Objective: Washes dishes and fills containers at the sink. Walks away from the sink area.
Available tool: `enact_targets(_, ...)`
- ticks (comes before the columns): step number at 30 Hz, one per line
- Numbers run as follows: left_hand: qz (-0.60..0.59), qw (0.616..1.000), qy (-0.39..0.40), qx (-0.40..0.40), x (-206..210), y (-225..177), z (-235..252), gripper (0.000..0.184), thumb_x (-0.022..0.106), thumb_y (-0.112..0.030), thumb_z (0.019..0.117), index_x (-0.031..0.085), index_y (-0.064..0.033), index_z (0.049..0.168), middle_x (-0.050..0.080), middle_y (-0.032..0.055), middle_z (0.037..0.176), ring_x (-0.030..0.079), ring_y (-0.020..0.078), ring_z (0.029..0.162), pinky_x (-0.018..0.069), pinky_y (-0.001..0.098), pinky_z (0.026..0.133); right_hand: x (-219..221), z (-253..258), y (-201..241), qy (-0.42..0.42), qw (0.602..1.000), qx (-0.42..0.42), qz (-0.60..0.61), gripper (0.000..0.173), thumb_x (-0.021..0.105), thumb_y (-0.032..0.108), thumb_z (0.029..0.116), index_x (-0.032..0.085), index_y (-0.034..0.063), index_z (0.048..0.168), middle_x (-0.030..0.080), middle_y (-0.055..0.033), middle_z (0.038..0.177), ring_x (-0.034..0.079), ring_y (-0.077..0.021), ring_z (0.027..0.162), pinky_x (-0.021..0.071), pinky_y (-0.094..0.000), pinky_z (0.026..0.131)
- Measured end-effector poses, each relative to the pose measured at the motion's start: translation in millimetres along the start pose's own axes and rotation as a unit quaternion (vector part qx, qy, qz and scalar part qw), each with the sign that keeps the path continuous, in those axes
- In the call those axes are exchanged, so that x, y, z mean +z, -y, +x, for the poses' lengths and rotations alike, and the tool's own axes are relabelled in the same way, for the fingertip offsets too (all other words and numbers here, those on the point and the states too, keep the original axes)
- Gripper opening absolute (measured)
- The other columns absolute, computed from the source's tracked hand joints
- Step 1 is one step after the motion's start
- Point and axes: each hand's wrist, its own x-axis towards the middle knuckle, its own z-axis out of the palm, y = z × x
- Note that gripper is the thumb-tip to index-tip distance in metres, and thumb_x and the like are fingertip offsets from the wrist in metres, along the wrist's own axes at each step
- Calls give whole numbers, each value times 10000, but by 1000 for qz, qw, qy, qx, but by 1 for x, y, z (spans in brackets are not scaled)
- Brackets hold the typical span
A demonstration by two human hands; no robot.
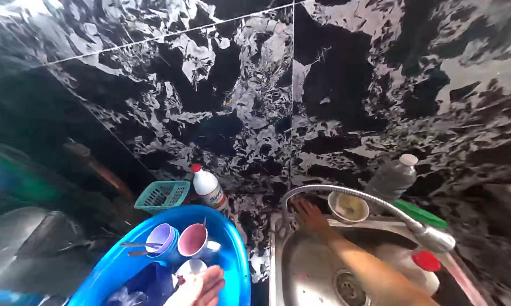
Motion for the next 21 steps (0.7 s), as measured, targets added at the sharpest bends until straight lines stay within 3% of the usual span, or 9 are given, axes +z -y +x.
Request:
enact_targets(3,14,1000,-14,-12,28,-19,28,427,327,-240,1108,570,-17,1379,648,129,1344,643,249,1219,528,419,1023,-21,-46,19,101,989,99,41,801,595,336,1013,206,6,1630,111,-294,1687,150,-481,1555,185,-657,1232)
enact_targets(5,-1,1000,-30,-7,59,-24,58,399,357,-225,1100,603,-42,1355,664,114,1323,646,243,1206,534,413,991,-48,-46,48,106,988,97,62,659,518,322,1054,322,-3,1592,254,-249,1667,261,-430,1536,240,-618,1227)
enact_targets(8,4,1000,-16,6,102,-18,98,373,414,-241,1095,628,-54,1336,660,93,1345,612,232,1266,503,433,1036,-46,-1,57,45,993,-49,93,500,512,190,1050,482,72,1534,371,-213,1627,326,-419,1512,252,-623,1223)
enact_targets(10,19,1000,-4,7,125,-6,115,384,410,-249,1096,618,-51,1351,637,103,1380,585,243,1299,482,458,1060,-32,21,53,63,992,-81,79,520,496,270,1061,452,171,1570,315,-175,1665,240,-420,1546,146,-676,1227)
enact_targets(13,43,999,25,2,141,6,120,390,406,-247,1096,617,-54,1361,626,110,1392,587,244,1290,488,447,1042,-15,31,41,15,998,42,42,632,319,561,1069,286,296,1642,212,-18,1721,88,-347,1597,-24,-699,1226)
enact_targets(15,45,998,47,-14,137,13,109,369,424,-231,1091,632,-56,1341,638,101,1382,598,235,1279,494,436,1043,3,15,39,-55,989,132,35,673,300,573,1067,281,232,1646,207,-98,1717,120,-394,1584,47,-674,1239)
enact_targets(17,43,997,53,-27,129,16,100,353,437,-221,1089,640,-57,1326,653,97,1355,619,230,1250,508,421,1032,19,-16,35,-168,963,202,59,744,433,534,1028,352,72,1605,231,-265,1670,182,-488,1547,140,-678,1226)
enact_targets(20,27,999,30,-35,114,11,91,343,439,-203,1089,637,-41,1317,671,106,1320,643,222,1207,526,395,993,-7,-74,60,10,949,248,195,801,500,404,1050,148,-21,1630,-5,-325,1682,-11,-506,1563,58,-643,1258)
enact_targets(21,19,999,22,-38,111,8,90,344,436,-203,1093,638,-42,1320,673,106,1318,646,226,1206,531,395,990,-25,-89,71,81,921,272,265,720,498,334,1075,195,-26,1620,49,-305,1688,42,-465,1573,103,-596,1270)
